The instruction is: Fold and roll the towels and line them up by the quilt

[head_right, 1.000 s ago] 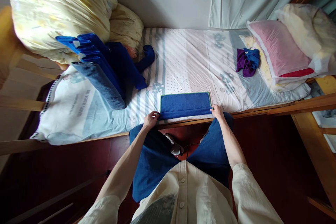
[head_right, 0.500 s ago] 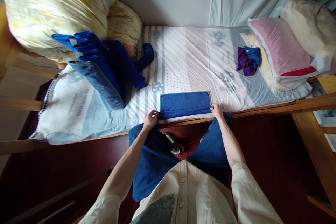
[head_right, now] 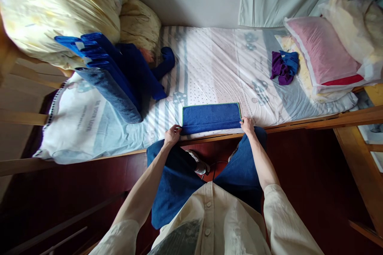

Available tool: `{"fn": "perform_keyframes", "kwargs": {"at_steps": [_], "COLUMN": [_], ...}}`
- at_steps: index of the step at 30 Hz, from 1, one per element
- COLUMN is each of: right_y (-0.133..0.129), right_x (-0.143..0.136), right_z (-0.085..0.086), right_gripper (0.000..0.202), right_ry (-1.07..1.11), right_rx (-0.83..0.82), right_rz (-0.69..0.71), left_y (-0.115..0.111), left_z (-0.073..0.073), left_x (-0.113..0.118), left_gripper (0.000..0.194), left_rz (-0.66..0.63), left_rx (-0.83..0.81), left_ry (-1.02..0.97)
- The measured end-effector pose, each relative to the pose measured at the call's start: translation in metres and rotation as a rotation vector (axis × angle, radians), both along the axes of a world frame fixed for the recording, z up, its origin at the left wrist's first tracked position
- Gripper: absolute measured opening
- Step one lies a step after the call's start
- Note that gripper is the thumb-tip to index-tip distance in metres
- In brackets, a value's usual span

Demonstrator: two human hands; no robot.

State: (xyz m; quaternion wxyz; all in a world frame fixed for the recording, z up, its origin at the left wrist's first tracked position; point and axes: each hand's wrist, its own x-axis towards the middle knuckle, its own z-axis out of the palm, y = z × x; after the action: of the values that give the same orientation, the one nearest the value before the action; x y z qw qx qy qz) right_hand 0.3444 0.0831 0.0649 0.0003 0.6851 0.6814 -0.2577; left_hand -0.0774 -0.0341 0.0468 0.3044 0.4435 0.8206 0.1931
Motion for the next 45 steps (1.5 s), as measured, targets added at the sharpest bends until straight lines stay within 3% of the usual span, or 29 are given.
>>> {"fn": "perform_keyframes", "kwargs": {"at_steps": [4,7,10,13,18,23,36,45], "right_y": [-0.009,-0.021,-0.037,-0.051,-0.058,-0.052,-0.026,-0.024], "right_x": [-0.004,-0.008,-0.012,-0.016,-0.020,-0.023,-0.030,-0.033], "right_z": [0.004,0.008,0.009,0.006,0.002,-0.001,0.001,0.020], "right_gripper": [0.035,0.042,0.043,0.049,0.059,0.063,0.052,0.047], "right_ry": [-0.005,0.042,0.083,0.075,-0.037,-0.152,-0.238,-0.233], "right_rx": [0.158,0.287,0.266,0.241,0.234,0.185,0.156,0.035], "right_rz": [0.047,0.194,0.356,0.418,0.427,0.429,0.389,0.361], "left_y": [-0.009,-0.021,-0.033,-0.041,-0.040,-0.033,-0.002,-0.005], "left_z": [-0.002,-0.003,-0.006,-0.015,-0.031,-0.034,-0.013,-0.005], "left_x": [0.002,0.010,0.020,0.027,0.023,0.023,0.019,0.023], "left_gripper": [0.033,0.043,0.051,0.061,0.074,0.069,0.058,0.058], "left_rz": [-0.093,-0.235,-0.415,-0.515,-0.542,-0.542,-0.599,-0.525], "left_rx": [0.140,0.273,0.302,0.263,0.183,0.111,-0.110,-0.070], "left_ry": [0.141,0.233,0.230,0.251,0.322,0.373,0.430,0.375]}}
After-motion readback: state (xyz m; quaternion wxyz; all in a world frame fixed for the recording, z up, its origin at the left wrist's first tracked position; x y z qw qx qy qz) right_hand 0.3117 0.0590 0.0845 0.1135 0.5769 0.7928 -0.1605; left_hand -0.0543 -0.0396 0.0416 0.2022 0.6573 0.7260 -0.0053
